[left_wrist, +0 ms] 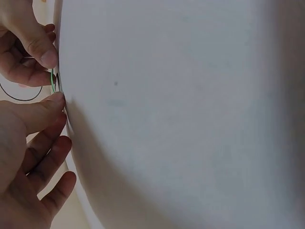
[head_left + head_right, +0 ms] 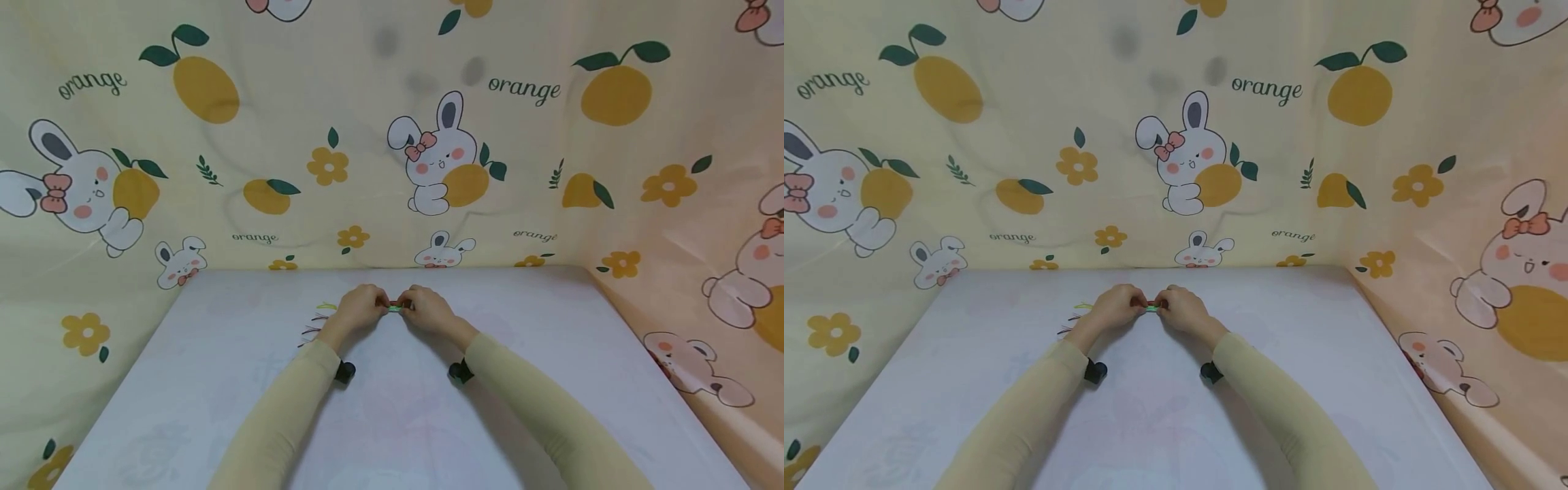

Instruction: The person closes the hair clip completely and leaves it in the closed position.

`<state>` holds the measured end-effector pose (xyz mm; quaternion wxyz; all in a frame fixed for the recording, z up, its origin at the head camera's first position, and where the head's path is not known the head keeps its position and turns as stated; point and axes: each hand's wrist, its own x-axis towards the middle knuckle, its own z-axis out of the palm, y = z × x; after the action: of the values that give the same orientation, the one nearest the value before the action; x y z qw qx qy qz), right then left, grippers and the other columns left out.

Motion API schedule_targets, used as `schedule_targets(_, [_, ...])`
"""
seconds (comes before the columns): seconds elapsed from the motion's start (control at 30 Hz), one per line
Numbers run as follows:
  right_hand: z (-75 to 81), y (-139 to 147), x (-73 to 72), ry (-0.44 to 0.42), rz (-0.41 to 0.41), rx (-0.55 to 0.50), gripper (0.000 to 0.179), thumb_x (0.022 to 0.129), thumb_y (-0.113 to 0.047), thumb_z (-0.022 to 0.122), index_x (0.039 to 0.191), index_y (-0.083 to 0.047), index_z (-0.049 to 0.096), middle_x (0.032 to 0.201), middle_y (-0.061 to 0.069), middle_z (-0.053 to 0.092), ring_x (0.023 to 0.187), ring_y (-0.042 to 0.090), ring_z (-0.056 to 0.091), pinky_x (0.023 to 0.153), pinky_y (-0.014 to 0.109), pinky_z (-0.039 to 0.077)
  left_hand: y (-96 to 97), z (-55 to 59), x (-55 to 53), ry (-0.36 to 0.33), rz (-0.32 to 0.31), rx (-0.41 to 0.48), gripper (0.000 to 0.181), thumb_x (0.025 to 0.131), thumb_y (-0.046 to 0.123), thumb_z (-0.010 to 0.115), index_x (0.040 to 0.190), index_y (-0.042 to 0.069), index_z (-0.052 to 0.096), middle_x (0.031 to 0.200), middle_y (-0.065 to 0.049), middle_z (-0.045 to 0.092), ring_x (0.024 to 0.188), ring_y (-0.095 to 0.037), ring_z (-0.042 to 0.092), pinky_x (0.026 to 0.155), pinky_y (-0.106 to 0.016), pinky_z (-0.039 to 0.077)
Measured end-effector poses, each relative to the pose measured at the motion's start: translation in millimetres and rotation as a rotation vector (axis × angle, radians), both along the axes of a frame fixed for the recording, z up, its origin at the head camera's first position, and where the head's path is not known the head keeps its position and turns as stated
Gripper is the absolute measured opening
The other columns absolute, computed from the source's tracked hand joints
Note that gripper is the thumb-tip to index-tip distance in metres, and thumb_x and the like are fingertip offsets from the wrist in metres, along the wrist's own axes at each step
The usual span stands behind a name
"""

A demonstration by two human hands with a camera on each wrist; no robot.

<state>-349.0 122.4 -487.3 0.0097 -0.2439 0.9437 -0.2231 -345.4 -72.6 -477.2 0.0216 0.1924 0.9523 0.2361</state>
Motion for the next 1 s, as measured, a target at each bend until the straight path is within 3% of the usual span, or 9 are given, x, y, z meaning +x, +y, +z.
schedule_targets(0.47, [-1.3, 1.6, -2.7, -0.038, 0.002, -0.021, 0.014, 0.095, -0.010, 0.075, 0.108, -0.008, 0.077, 0.095, 0.001, 0.064, 0.082, 0.016, 0.058, 0.074, 0.034, 0.050, -0.5, 3.0, 1.8, -0.012, 0.003, -0.005, 0.006, 0.096, 0.014, 0.074, 0.100, 0.013, 0.079, 0.102, -0.002, 0.072, 0.096, -0.020, 0.064, 0.088, -0.041, 0.052])
schedule_targets(0.77, [-0.1, 2.8, -1.3, -0.043, 0.003, -0.030, 0.014, 0.095, -0.010, 0.074, 0.109, -0.008, 0.077, 0.094, 0.001, 0.064, 0.081, 0.016, 0.057, 0.073, 0.033, 0.049, -0.6, 1.6, 4.0, 0.020, -0.011, -0.014, 0.007, 0.096, 0.014, 0.075, 0.101, 0.013, 0.079, 0.101, -0.003, 0.070, 0.097, -0.021, 0.063, 0.089, -0.042, 0.052])
schedule_targets(1.0, [1.4, 5.5, 1.3, -0.089, -0.013, -0.090, 0.016, 0.096, -0.011, 0.073, 0.111, -0.008, 0.076, 0.097, 0.002, 0.066, 0.085, 0.016, 0.059, 0.077, 0.034, 0.050, -2.3, 0.9, 7.3, 0.014, 0.001, 0.002, 0.010, 0.097, 0.015, 0.074, 0.105, 0.011, 0.078, 0.101, -0.003, 0.069, 0.095, -0.021, 0.063, 0.087, -0.042, 0.053])
